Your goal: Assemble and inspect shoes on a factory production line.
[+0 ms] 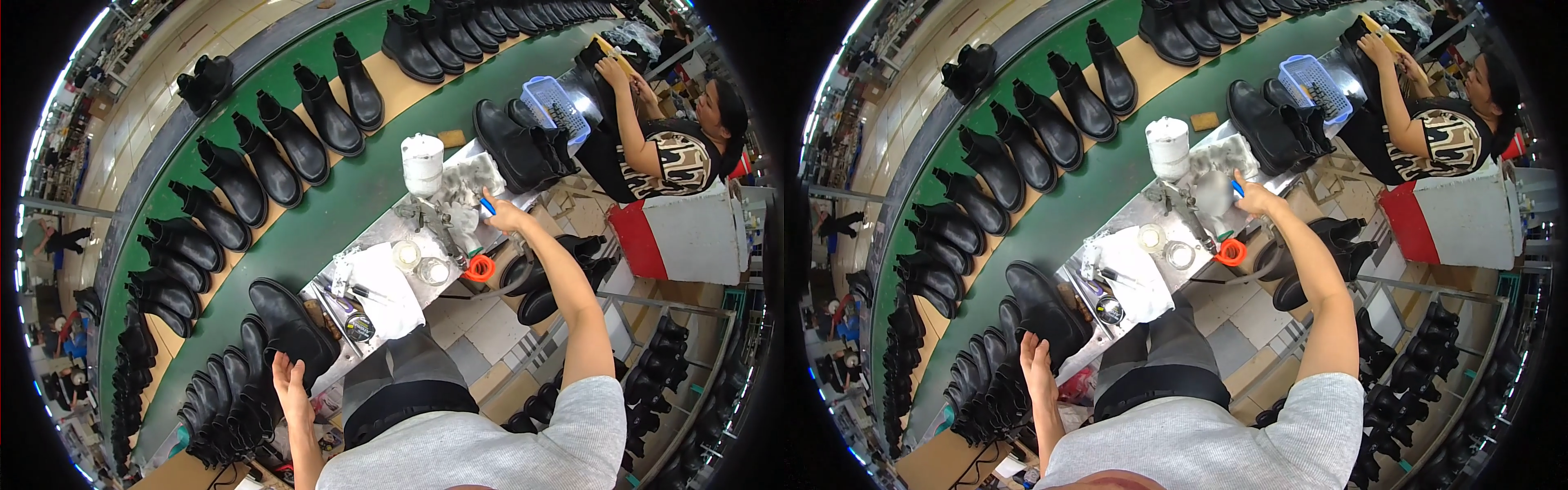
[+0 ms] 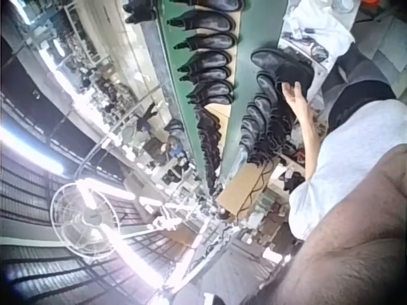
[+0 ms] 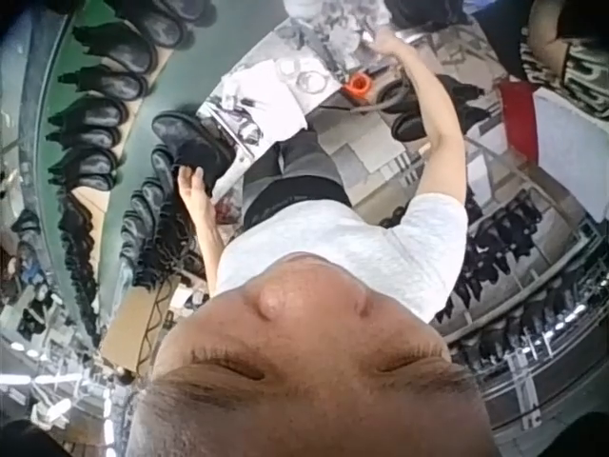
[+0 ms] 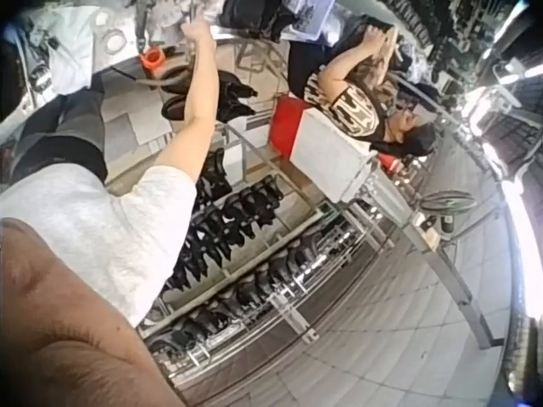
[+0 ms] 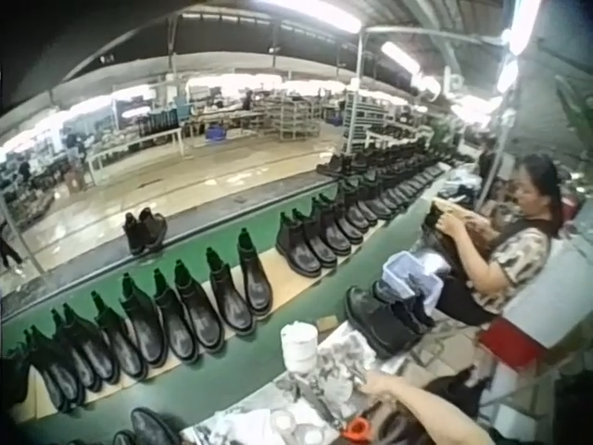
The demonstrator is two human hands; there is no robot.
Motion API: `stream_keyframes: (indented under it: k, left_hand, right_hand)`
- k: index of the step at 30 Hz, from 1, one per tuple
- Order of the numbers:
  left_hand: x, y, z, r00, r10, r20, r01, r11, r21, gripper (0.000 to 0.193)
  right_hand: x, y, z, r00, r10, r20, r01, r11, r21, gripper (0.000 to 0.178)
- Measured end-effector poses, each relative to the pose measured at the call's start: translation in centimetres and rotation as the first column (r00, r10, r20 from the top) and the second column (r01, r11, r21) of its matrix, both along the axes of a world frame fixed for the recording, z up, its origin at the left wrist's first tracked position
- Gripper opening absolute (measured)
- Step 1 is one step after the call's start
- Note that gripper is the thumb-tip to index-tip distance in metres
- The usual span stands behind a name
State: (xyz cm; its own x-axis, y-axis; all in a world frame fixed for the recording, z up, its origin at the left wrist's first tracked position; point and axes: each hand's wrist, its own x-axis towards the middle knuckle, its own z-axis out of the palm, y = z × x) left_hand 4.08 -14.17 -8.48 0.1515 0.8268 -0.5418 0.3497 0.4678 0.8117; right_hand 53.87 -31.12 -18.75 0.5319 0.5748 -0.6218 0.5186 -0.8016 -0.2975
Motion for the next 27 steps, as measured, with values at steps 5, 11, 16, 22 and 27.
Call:
stream_keyframes:
  k: [5,11,16,22,27]
  left_hand:
    - [0.9,-0.6,0.9,0.998,0.054,-0.028,-0.053,0.998,0.024,0.059]
    - [1.5,-1.4,2.3,0.988,0.099,-0.115,-0.060,0.951,0.303,0.061]
    - [11.8,-0.9,8.1,0.762,-0.451,-0.464,0.621,0.306,0.722,0.050]
    - [31.7,-3.9,0.0,0.120,-0.804,-0.583,0.691,-0.354,0.630,0.044]
    - [41.9,-3.1,-12.1,-0.105,-0.409,-0.906,0.831,-0.536,0.146,0.044]
  right_hand:
    - [0.7,-0.1,3.8,0.996,-0.013,-0.093,0.011,1.000,-0.021,0.080]
    - [0.2,0.7,7.6,0.993,0.092,-0.081,-0.101,0.988,-0.116,0.079]
    - [1.3,-0.5,5.2,0.996,0.079,-0.052,-0.085,0.986,-0.145,0.079]
    - [0.1,-0.5,0.5,0.988,-0.116,-0.106,0.111,0.992,-0.054,0.082]
    - [-3.2,1.3,-1.6,0.984,-0.165,0.062,0.168,0.985,-0.039,0.088]
